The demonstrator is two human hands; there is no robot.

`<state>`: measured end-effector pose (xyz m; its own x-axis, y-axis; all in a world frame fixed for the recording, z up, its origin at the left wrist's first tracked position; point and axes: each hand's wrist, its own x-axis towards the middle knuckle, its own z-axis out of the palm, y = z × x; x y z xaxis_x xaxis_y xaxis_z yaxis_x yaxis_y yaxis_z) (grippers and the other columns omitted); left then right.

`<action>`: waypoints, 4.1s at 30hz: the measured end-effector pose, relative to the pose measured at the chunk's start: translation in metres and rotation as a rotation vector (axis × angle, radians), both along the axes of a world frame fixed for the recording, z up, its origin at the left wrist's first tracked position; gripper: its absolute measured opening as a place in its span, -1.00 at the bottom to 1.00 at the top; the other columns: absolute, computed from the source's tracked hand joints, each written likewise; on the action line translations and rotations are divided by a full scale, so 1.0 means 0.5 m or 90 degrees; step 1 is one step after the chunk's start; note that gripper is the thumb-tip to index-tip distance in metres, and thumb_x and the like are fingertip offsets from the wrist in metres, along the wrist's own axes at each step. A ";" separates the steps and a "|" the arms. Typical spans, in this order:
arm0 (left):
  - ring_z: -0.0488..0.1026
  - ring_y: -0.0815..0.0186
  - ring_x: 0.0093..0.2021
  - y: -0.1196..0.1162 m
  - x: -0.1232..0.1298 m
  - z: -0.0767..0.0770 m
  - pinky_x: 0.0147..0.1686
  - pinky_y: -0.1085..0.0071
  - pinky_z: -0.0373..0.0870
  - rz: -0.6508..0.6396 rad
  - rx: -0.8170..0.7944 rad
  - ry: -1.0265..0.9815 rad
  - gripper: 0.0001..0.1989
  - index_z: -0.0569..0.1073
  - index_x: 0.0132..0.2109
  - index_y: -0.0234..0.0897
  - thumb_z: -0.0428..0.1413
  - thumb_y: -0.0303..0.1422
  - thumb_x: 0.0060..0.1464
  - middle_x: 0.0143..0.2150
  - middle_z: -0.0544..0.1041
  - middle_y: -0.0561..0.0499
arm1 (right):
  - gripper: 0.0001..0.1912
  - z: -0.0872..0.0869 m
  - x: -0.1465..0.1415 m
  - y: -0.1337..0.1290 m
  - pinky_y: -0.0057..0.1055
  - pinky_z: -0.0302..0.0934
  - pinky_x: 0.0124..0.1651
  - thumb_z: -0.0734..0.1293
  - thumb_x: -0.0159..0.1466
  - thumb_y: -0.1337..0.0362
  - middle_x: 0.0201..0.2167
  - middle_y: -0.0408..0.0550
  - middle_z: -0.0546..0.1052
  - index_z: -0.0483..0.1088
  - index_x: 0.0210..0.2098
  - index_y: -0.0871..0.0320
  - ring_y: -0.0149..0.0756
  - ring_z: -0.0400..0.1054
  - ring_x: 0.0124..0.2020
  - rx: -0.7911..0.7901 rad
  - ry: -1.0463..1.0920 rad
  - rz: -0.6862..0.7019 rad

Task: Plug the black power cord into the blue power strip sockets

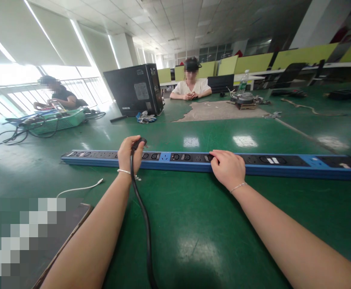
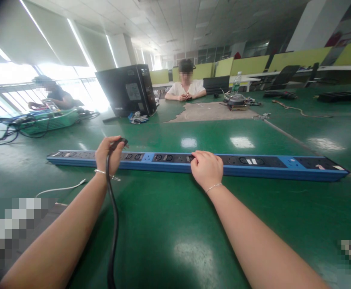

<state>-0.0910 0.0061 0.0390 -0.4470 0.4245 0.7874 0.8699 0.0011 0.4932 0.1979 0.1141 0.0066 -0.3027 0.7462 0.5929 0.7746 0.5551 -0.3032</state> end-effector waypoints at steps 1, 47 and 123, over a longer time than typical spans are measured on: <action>0.46 0.31 -0.18 -0.009 -0.021 0.003 -0.12 0.35 0.36 0.008 -0.033 -0.041 -0.74 0.47 -0.14 -0.24 0.11 -0.24 0.02 -0.20 0.54 0.00 | -0.67 0.000 0.000 0.000 -0.23 0.09 -0.02 0.14 0.19 0.34 -0.12 -0.12 0.54 0.52 -0.21 0.08 -0.24 0.35 -0.05 0.000 -0.001 -0.001; 0.49 0.14 -0.08 -0.072 -0.090 -0.027 -0.06 0.26 0.38 0.078 -0.384 0.043 -0.64 0.43 0.02 -0.08 0.06 -0.19 0.06 -0.07 0.56 0.03 | -0.66 0.000 -0.001 -0.002 -0.23 0.09 0.00 0.14 0.18 0.34 -0.11 -0.11 0.54 0.52 -0.21 0.09 -0.24 0.35 -0.05 -0.005 0.002 -0.008; 0.25 0.46 -0.66 -0.103 -0.030 0.127 -0.60 0.50 0.26 0.160 -0.167 -0.139 -0.57 0.37 0.10 -0.16 -0.06 -0.29 0.08 -0.61 0.27 0.18 | -0.65 -0.017 -0.010 0.006 -0.23 -0.08 -0.05 0.11 0.21 0.32 -0.12 -0.06 0.54 0.50 -0.19 0.09 -0.19 0.30 -0.09 0.019 0.011 -0.025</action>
<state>-0.1060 -0.0456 0.1027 -0.7066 0.4551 0.5419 0.7015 0.3499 0.6209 0.1929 0.1170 -0.0017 -0.2634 0.7390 0.6201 0.7903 0.5339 -0.3005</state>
